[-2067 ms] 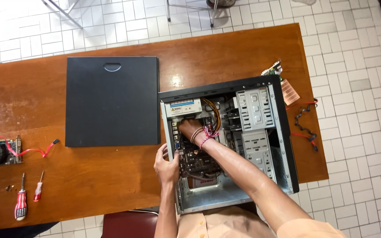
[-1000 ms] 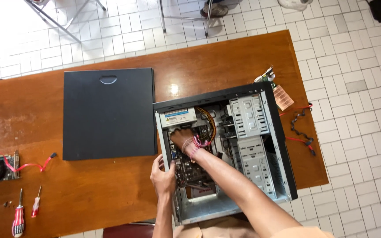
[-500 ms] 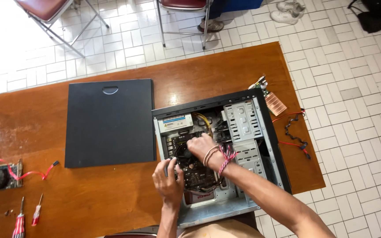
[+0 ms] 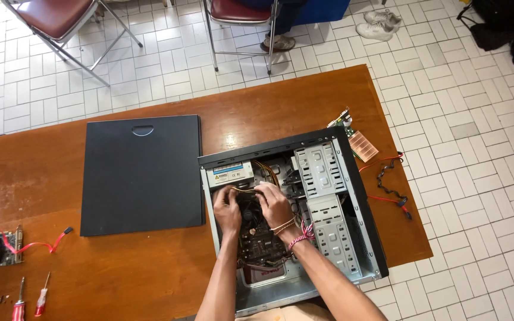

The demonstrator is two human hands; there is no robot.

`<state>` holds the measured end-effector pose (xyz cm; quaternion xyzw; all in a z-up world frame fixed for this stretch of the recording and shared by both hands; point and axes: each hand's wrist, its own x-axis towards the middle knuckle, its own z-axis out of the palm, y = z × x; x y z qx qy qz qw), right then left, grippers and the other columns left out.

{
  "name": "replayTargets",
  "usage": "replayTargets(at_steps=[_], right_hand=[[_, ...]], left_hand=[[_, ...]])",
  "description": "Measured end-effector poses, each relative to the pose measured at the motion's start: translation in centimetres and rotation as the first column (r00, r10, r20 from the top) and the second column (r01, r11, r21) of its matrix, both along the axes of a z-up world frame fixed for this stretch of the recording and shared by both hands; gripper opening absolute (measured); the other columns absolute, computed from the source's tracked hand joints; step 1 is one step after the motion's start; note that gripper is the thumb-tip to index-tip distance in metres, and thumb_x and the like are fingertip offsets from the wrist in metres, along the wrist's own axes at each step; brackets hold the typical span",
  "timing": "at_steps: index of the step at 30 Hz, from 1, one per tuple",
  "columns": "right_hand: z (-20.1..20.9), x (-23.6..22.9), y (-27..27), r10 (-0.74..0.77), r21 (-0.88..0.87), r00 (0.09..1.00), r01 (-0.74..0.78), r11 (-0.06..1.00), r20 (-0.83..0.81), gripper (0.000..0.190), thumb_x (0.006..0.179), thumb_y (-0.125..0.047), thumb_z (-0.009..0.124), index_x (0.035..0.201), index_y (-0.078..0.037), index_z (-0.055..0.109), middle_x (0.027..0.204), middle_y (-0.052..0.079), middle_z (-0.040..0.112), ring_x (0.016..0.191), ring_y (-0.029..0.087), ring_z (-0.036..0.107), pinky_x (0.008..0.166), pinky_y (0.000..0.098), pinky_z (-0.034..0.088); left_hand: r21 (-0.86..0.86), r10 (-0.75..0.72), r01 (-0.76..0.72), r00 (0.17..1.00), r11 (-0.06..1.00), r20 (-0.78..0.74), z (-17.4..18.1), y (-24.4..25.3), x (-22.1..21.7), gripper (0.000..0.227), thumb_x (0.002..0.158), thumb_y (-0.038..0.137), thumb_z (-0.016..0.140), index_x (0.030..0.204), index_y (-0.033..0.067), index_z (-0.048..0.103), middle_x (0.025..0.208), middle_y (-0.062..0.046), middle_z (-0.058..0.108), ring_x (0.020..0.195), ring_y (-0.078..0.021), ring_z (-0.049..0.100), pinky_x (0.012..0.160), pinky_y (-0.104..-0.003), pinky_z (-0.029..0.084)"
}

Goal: The person is assembling a desktop computer by connecting various internal cables. They plug power and data cables into the motherboard and other components inside the open computer case.

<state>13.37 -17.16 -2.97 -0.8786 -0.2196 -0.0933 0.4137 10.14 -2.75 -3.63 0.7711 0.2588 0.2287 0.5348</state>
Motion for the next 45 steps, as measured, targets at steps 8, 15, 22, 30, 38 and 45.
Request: replayTargets(at_steps=[8,15,22,30,38,45], right_hand=[[-9.0,0.6,2.8,0.012,0.12,0.969,0.018,0.993,-0.246,0.007,0.096,-0.016,0.07,0.102,-0.018,0.072,0.095,0.002,0.074,0.099,0.025,0.073,0.092,0.0373,0.057],[-8.2,2.0,2.8,-0.055,-0.265,0.996,0.035,0.964,-0.069,0.006,0.094,-0.023,0.065,0.096,-0.021,0.071,0.084,0.002,0.068,0.083,0.025,0.073,0.073,0.0399,0.061],[-8.9,3.3,3.8,0.064,-0.501,0.959,0.087,0.861,0.277,0.008,0.087,-0.022,0.068,0.082,-0.026,0.072,0.069,-0.005,0.065,0.073,0.015,0.069,0.059,0.0276,0.056],[-17.4,3.5,3.1,0.22,-0.586,0.933,-0.012,0.81,0.285,0.01,0.084,-0.019,0.07,0.089,-0.025,0.075,0.078,-0.001,0.07,0.083,0.018,0.071,0.059,0.0291,0.058],[-9.6,3.8,2.3,0.311,-0.535,0.947,-0.224,0.815,0.077,0.014,0.09,-0.014,0.065,0.098,-0.02,0.075,0.09,0.004,0.074,0.09,0.025,0.074,0.069,0.0342,0.063],[-8.2,3.8,2.1,0.323,-0.541,0.935,-0.198,0.817,0.146,0.012,0.092,-0.017,0.063,0.096,-0.021,0.073,0.087,0.0,0.07,0.095,0.019,0.07,0.076,0.0285,0.06]], left_hand=[[-0.338,0.314,-0.324,0.946,0.884,-0.086,-3.8,-1.5,0.3,0.014,0.096,0.014,0.071,0.108,0.0068,0.076,0.098,-0.015,0.074,0.09,-0.021,0.072,0.074,-0.029,0.059],[-0.649,0.319,-0.322,0.939,0.69,-0.127,-3.6,-1.5,0.4,0.029,0.097,0.005,0.064,0.125,-0.0035,0.067,0.118,-0.022,0.067,0.11,-0.0254,0.066,0.091,-0.035,0.059],[-0.56,0.214,-0.314,0.947,0.767,-0.238,-3.0,-1.4,0.3,0.05,0.089,0.012,0.076,0.136,0.0015,0.061,0.134,-0.023,0.064,0.13,-0.0317,0.058,0.102,-0.042,0.056],[-0.568,0.346,-0.369,0.926,0.736,-0.152,-14.0,-0.2,0.2,0.031,0.091,-0.001,0.068,0.122,0.0049,0.067,0.118,-0.019,0.069,0.113,-0.0265,0.068,0.082,-0.03,0.061],[-0.646,0.568,-0.522,0.807,0.557,-0.163,-9.4,-1.8,3.5,0.025,0.085,-0.006,0.071,0.106,0.0003,0.061,0.098,-0.014,0.059,0.08,-0.0182,0.067,0.054,-0.02,0.054],[-0.05,0.672,-0.724,0.662,0.688,-0.332,-15.8,-3.9,5.5,0.02,0.079,0.001,0.067,0.078,0.0192,0.074,0.071,0.0,0.071,0.068,-0.0157,0.072,0.06,-0.023,0.056]])
